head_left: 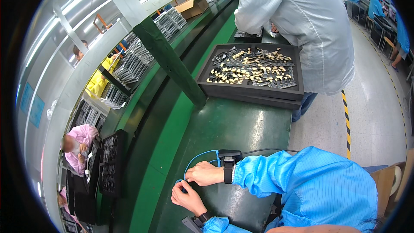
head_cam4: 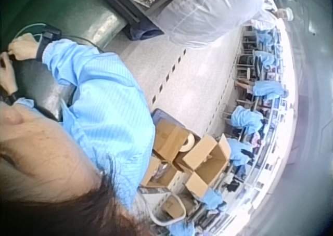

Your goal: Assembling small mechanical or electronic components on a production line.

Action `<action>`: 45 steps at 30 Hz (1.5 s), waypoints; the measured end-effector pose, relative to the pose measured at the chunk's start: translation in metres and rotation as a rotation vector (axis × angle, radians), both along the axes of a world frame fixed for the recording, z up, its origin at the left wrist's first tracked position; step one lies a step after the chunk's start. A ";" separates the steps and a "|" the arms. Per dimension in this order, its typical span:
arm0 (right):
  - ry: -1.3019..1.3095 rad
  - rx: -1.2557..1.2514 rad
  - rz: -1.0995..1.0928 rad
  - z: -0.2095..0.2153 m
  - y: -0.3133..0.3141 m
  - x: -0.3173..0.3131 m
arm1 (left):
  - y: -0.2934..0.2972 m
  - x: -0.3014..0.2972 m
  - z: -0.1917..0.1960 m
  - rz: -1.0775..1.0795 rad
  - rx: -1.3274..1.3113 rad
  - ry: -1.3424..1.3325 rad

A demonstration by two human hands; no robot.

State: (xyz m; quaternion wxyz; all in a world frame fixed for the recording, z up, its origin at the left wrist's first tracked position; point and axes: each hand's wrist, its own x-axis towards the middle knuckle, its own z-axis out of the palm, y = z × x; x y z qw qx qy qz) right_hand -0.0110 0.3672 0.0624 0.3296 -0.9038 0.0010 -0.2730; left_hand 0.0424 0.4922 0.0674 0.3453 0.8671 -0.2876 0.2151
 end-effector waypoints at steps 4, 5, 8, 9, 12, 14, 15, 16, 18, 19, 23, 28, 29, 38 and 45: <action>0.026 0.013 0.004 0.001 0.001 0.000 | 0.001 0.000 0.000 0.003 0.009 0.002; 0.036 0.013 0.009 0.001 0.000 -0.001 | 0.001 0.000 0.000 0.003 0.011 -0.002; 0.040 0.016 0.018 -0.002 0.000 0.001 | 0.000 0.000 0.000 0.003 0.014 -0.004; 0.034 0.019 0.022 -0.003 -0.001 0.002 | 0.000 0.000 -0.001 0.002 0.014 -0.004; 0.048 0.001 0.018 0.000 0.000 0.001 | 0.001 0.000 0.000 0.001 0.009 -0.001; 0.050 0.004 0.018 0.000 0.000 0.001 | 0.001 0.001 0.000 0.000 0.010 0.003; 0.053 0.005 0.018 -0.001 0.000 0.001 | 0.001 0.001 0.000 -0.001 0.010 0.009; 0.053 0.005 0.017 -0.001 0.000 0.001 | 0.000 0.001 0.000 -0.001 0.010 0.008; 0.039 0.006 0.028 -0.002 -0.001 0.001 | 0.000 0.000 0.000 0.001 0.005 0.007; 0.039 0.006 0.028 -0.002 -0.001 0.001 | 0.000 0.000 0.000 0.001 0.006 0.007; 0.031 0.014 0.040 0.001 0.000 -0.001 | 0.001 0.001 -0.001 0.005 0.005 0.010; 0.033 -0.001 0.042 -0.001 -0.001 0.000 | 0.002 0.001 -0.002 0.000 0.004 0.006; 0.031 -0.007 0.037 -0.001 -0.001 0.000 | 0.002 0.002 -0.002 -0.001 0.005 0.006; -0.072 -0.016 -0.009 -0.004 0.000 0.001 | 0.000 0.000 -0.001 -0.005 -0.003 0.014; -0.056 -0.003 -0.045 0.001 0.001 0.000 | -0.001 0.000 0.000 0.008 -0.009 0.002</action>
